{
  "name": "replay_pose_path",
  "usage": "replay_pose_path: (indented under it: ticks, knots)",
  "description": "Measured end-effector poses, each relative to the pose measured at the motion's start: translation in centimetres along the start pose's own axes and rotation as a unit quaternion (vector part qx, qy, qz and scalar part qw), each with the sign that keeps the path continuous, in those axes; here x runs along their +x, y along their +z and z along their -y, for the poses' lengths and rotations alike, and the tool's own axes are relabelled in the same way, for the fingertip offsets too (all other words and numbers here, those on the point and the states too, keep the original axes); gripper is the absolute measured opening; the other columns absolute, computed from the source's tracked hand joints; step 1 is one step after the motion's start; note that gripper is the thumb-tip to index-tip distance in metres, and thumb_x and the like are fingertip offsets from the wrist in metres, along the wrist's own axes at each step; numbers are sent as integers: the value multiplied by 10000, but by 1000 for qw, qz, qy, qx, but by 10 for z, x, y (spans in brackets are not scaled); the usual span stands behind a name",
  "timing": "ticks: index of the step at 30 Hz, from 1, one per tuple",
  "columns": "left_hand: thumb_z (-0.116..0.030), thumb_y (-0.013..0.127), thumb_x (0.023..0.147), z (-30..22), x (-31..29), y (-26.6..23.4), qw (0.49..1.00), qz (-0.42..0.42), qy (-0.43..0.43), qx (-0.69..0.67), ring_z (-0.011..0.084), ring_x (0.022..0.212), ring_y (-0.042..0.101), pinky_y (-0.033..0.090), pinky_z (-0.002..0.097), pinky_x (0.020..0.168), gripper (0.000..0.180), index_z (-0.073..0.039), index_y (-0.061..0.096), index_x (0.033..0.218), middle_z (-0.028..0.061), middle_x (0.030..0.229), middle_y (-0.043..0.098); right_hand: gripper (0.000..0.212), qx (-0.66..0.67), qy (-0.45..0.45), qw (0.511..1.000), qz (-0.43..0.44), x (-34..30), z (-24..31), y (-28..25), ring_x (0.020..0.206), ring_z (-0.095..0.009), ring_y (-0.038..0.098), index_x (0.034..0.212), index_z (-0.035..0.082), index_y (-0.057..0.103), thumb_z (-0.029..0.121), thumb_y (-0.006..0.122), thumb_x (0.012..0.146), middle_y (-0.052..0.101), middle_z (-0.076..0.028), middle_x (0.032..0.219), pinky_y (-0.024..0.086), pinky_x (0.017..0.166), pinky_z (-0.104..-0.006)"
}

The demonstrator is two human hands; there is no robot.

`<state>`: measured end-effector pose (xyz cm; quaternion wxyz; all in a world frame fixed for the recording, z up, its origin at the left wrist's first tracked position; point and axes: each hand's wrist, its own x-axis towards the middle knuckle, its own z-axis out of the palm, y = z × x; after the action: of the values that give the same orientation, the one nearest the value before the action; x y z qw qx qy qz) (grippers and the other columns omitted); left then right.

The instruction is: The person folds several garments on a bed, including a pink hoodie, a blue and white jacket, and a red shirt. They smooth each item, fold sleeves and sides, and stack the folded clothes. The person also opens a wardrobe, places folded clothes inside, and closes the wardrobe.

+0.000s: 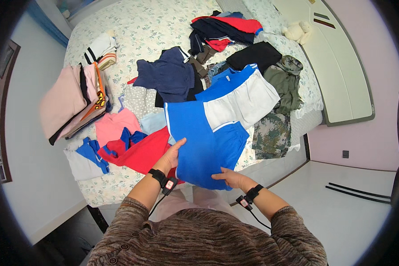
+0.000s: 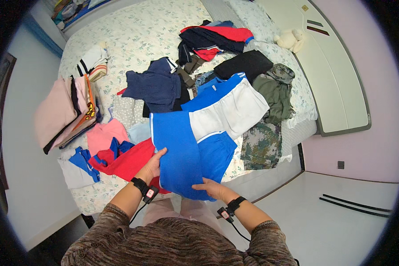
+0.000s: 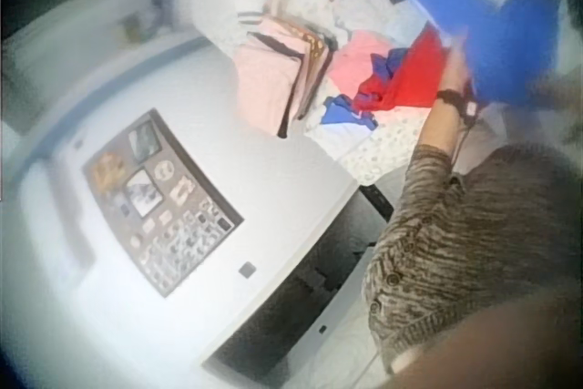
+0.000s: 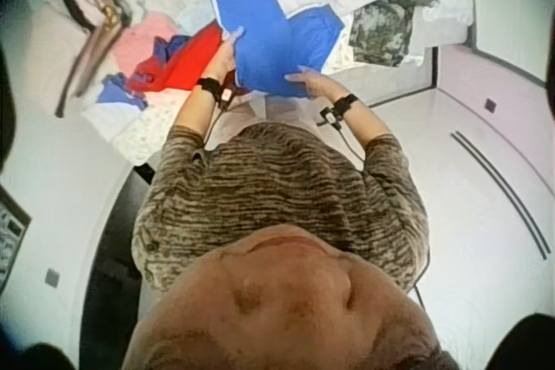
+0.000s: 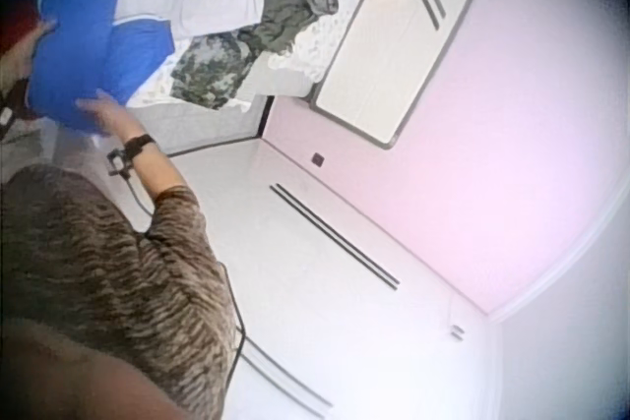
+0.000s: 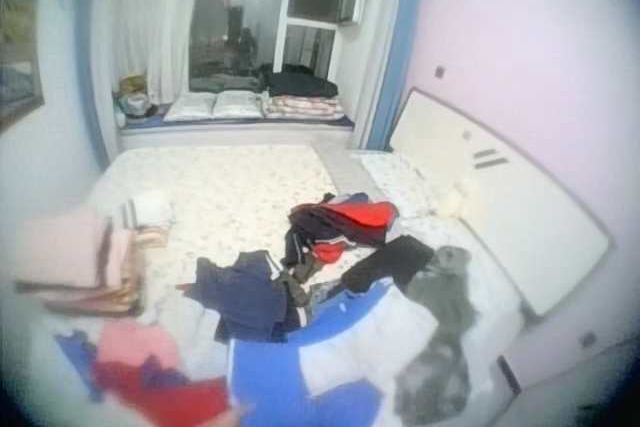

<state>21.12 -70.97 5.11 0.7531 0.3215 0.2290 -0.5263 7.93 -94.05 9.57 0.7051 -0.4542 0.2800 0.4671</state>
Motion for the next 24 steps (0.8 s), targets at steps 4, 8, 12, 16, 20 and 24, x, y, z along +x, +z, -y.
replay_pose_path:
  ticks: [4,8,12,16,20,24]
  knots:
    - [-353,592,907,6,-39,-9,999,34,-8,-7,284,1179,518,415,427,1010,609,-14,390,1372,177,1322,507,622,30,-7,999,-42,-6,-12,23,1158,-234,522,1346,0,423,186,709,826,532,-116,1299,399,1012,-363]
    - [-296,608,903,34,-84,-60,993,-75,-41,80,258,1101,580,486,418,930,537,50,460,1287,181,1245,563,558,-12,-28,999,-43,-23,-59,49,1160,-238,516,1306,-1,486,180,710,828,549,-107,1286,376,1022,-360]
    - [-194,626,887,67,-122,-110,986,-87,-94,102,179,925,654,538,305,806,387,36,539,1185,109,1051,659,506,-42,3,996,-84,-41,-112,74,1146,-224,518,1263,-1,537,184,714,827,557,-94,1278,364,1024,-347]
    - [-147,590,905,74,-151,-115,988,-9,-42,150,165,945,629,504,284,825,358,9,524,1220,87,1078,644,498,23,-3,992,-125,-51,-143,100,1102,-204,536,1226,-34,547,202,717,823,578,-101,1234,389,995,-334]
    - [-168,636,876,68,-177,-100,956,124,27,264,158,1090,541,406,297,961,446,-1,503,1267,83,1172,600,433,-48,-104,970,-213,-71,-141,128,994,-193,576,1138,-51,585,211,712,818,626,-99,1096,441,896,-323]
    - [-166,660,857,56,-193,-80,937,149,108,297,161,1024,567,428,313,942,365,-5,577,1174,76,1121,626,401,-25,-206,959,-192,-105,-108,160,859,-180,612,1076,-33,623,250,713,806,648,-85,994,483,779,-321]
